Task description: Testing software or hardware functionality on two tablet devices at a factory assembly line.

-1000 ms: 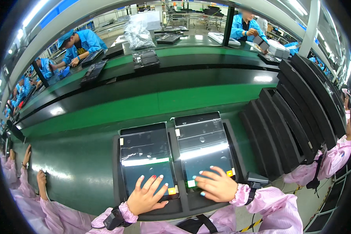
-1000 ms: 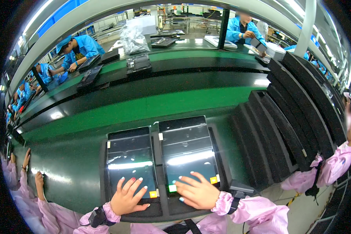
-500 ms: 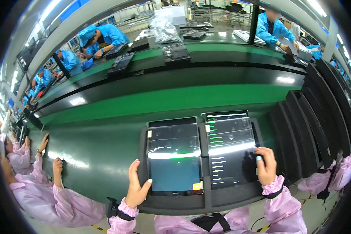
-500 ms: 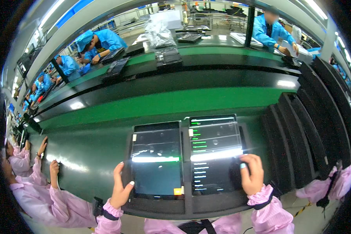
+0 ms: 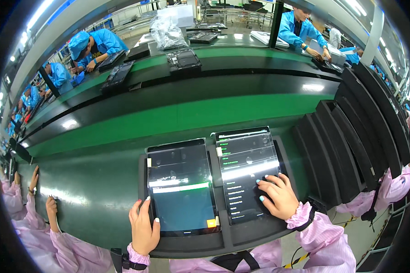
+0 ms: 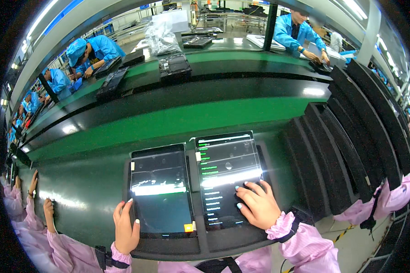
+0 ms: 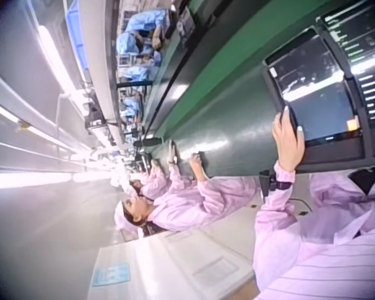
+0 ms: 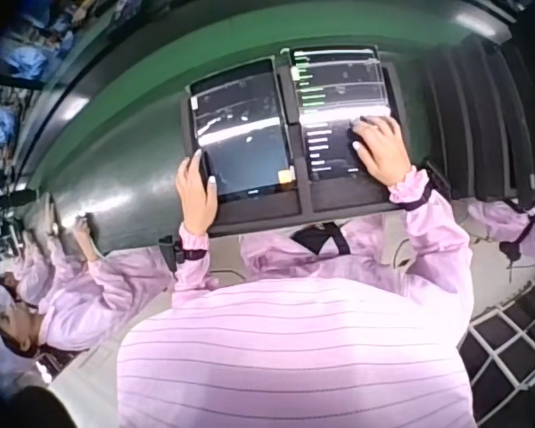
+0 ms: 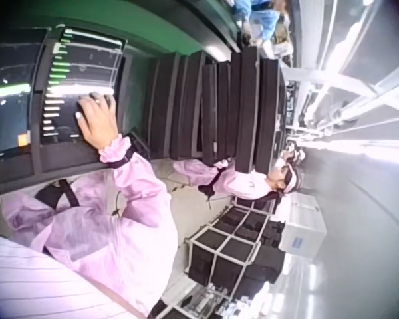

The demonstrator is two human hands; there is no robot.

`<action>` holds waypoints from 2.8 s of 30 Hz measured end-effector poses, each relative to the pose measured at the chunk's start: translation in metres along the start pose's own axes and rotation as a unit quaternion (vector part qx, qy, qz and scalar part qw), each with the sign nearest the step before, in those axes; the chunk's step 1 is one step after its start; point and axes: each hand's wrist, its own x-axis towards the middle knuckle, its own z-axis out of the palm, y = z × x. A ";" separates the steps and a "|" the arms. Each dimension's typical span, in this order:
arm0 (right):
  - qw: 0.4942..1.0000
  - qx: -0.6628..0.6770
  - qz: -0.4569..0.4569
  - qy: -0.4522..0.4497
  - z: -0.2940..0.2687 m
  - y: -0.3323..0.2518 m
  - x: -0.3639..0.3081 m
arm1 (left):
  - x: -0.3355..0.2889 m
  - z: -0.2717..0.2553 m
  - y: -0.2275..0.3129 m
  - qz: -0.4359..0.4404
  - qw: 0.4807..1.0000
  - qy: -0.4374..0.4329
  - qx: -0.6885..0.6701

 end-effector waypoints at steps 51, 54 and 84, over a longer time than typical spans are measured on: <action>0.935 0.131 0.320 0.078 -0.010 0.020 -0.019 | 0.004 -0.017 -0.015 -0.006 0.997 -0.072 -0.038; 0.941 0.124 0.303 0.087 -0.010 0.022 -0.018 | 0.003 -0.025 -0.015 0.046 0.995 -0.084 0.001; 0.953 0.068 0.251 0.155 0.003 0.011 -0.010 | 0.001 -0.019 -0.011 0.028 0.999 -0.020 0.005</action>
